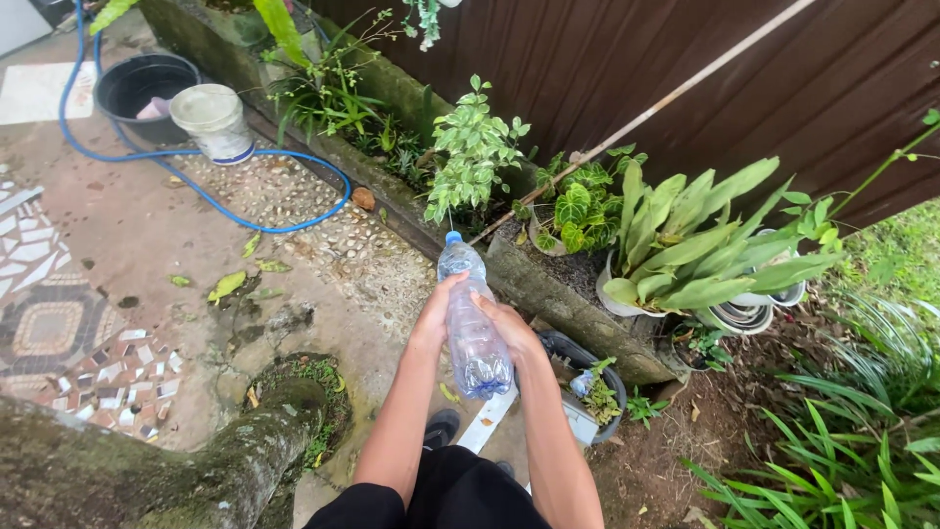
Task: Watering various potted plants in a garden using a plastic water bottle
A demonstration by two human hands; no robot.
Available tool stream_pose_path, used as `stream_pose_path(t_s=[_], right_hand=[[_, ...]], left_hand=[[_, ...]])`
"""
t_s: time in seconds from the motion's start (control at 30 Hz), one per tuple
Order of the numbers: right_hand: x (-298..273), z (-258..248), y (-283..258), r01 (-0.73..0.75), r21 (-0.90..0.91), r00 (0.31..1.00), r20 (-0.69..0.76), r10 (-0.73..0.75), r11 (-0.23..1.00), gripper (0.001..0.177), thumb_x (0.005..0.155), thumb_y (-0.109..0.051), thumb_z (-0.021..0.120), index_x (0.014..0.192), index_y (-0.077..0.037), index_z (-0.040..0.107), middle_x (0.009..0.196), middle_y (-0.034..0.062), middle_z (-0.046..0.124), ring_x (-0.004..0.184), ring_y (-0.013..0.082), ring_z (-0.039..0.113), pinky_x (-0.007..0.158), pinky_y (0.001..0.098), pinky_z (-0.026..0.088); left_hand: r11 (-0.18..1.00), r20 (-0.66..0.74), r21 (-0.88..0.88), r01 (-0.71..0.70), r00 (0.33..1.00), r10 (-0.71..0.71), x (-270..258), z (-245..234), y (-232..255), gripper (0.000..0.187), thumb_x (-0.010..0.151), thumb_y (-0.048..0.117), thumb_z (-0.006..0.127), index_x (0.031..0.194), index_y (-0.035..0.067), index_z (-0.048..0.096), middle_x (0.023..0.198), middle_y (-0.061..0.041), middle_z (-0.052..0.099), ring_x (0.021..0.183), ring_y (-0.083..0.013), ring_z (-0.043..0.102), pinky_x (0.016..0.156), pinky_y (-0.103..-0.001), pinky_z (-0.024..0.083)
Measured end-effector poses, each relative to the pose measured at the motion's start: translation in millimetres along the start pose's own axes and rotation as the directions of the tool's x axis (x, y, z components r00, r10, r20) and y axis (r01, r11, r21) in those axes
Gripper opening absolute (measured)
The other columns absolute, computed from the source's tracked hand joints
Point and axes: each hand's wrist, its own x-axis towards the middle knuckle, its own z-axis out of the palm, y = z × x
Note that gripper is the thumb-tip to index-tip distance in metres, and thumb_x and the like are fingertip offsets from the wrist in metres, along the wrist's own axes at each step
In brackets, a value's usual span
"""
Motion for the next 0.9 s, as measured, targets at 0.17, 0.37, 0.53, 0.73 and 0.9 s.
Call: stream_pose_path(t_s=[0.17, 0.37, 0.53, 0.73, 0.9], right_hand=[[-2.5, 11.2, -4.0, 0.012, 0.005, 1.000, 0.014, -0.012, 1.000, 0.047, 0.083, -0.038, 0.085, 0.103, 0.002, 0.071, 0.081, 0.0166, 0.073, 0.065, 0.0282, 0.075, 0.058, 0.0461, 0.063], [15.1, 18.4, 5.3, 0.014, 0.003, 1.000, 0.026, -0.014, 1.000, 0.046, 0.082, -0.037, 0.086, 0.100, 0.003, 0.071, 0.079, 0.0169, 0.072, 0.065, 0.0280, 0.075, 0.058, 0.0459, 0.063], [15.4, 23.6, 5.1, 0.014, -0.008, 0.999, 0.037, -0.014, 1.000, 0.046, 0.081, -0.037, 0.087, 0.097, 0.003, 0.071, 0.078, 0.0174, 0.072, 0.065, 0.0287, 0.075, 0.058, 0.0467, 0.062], [9.3, 27.0, 4.0, 0.018, 0.009, 0.999, 0.030, -0.018, 1.000, 0.046, 0.080, -0.036, 0.089, 0.095, 0.004, 0.071, 0.077, 0.0168, 0.072, 0.063, 0.0283, 0.075, 0.058, 0.0455, 0.063], [-5.6, 28.3, -2.7, 0.019, 0.052, 1.000, 0.007, -0.019, 0.998, 0.045, 0.079, -0.035, 0.089, 0.094, 0.004, 0.072, 0.077, 0.0166, 0.072, 0.064, 0.0276, 0.075, 0.058, 0.0453, 0.063]], left_hand=[[1.000, -0.013, 0.013, -0.028, 1.000, 0.028, 16.3, -13.2, 3.3, 0.041, 0.071, 0.030, 0.087, 0.092, 0.000, 0.070, 0.076, -0.014, 0.070, 0.060, -0.0246, 0.070, 0.055, -0.038, 0.058], [0.999, -0.018, -0.004, -0.053, 0.998, 0.053, 11.6, -20.5, 12.5, 0.038, 0.071, 0.030, 0.086, 0.090, 0.002, 0.070, 0.075, -0.014, 0.071, 0.057, -0.0237, 0.070, 0.054, -0.037, 0.057], [0.998, -0.026, -0.005, -0.062, 0.998, 0.061, 11.3, -25.8, 16.6, 0.035, 0.072, 0.029, 0.085, 0.090, 0.003, 0.071, 0.074, -0.013, 0.071, 0.056, -0.0228, 0.070, 0.053, -0.037, 0.057], [0.997, -0.052, 0.028, -0.072, 0.996, 0.073, 12.4, -26.1, 15.3, 0.038, 0.070, 0.029, 0.087, 0.091, 0.002, 0.072, 0.076, -0.013, 0.071, 0.059, -0.0217, 0.070, 0.056, -0.036, 0.057], [0.996, -0.048, 0.052, -0.066, 0.996, 0.069, -6.1, -14.6, 16.9, 0.040, 0.070, 0.030, 0.088, 0.093, 0.001, 0.072, 0.079, -0.014, 0.072, 0.062, -0.0231, 0.070, 0.059, -0.038, 0.058]])
